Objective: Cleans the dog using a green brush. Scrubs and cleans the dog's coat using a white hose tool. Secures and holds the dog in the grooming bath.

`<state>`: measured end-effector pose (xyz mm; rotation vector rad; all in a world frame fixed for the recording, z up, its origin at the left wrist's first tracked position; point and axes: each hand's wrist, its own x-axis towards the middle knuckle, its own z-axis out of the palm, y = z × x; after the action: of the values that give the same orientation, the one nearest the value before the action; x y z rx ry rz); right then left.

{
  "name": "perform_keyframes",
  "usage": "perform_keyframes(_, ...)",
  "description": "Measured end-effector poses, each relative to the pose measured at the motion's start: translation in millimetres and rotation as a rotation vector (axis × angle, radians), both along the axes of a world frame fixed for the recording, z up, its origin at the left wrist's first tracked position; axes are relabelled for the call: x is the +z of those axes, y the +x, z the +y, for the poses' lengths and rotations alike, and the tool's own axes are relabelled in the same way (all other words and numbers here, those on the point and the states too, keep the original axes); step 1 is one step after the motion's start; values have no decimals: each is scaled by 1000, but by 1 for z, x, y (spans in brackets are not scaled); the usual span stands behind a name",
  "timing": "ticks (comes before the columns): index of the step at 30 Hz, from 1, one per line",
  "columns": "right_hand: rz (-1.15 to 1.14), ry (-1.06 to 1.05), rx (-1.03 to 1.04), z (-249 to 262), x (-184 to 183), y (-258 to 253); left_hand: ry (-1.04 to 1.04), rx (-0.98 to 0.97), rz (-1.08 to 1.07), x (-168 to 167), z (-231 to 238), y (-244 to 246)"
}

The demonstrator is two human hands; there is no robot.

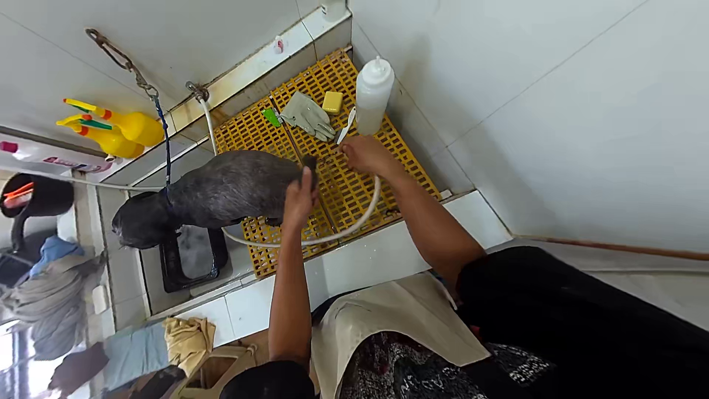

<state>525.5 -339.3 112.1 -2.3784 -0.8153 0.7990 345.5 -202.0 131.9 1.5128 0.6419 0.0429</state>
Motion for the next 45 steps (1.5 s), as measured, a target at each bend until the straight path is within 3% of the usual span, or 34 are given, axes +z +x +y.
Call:
perform_keyframes(3, -77, -52, -81, 33, 8, 35, 304, -190, 125, -11, -8, 3)
perform_keyframes(5, -112, -86, -108, 59, 16, 55, 385, -229, 150, -12, -10, 4)
perform_keyframes(12, -195, -166, -92, 126, 21, 98, 114, -197, 47, -18, 3, -4)
perform_keyframes(17, -220, -199, -86, 136, 18, 96, 113, -232, 4, -21, 7, -10)
perform_keyframes(22, -202, -87, -36, 105, 25, 78, 182, -263, 5, -25, 5, -4)
perform_keyframes(25, -191, 58, -84, 64, 26, 39, 292, -303, 18, -23, 1, -1)
perform_keyframes(30, 135, 172, -75, -3, 8, -47, 338, -270, 106, -22, -7, 7)
perform_keyframes(33, 257, 377, -268, -36, 6, -81, 225, -315, 106, -29, -6, 29)
perform_keyframes(38, 31, 498, -459, -73, 12, -72, 114, -415, 35, -50, -24, 81)
perform_keyframes(43, 85, 289, -97, -86, 37, -54, -100, -210, -15, -32, -32, 84)
perform_keyframes(45, 129, 280, 16, -80, 35, -58, -78, -118, -30, -33, -32, 73)
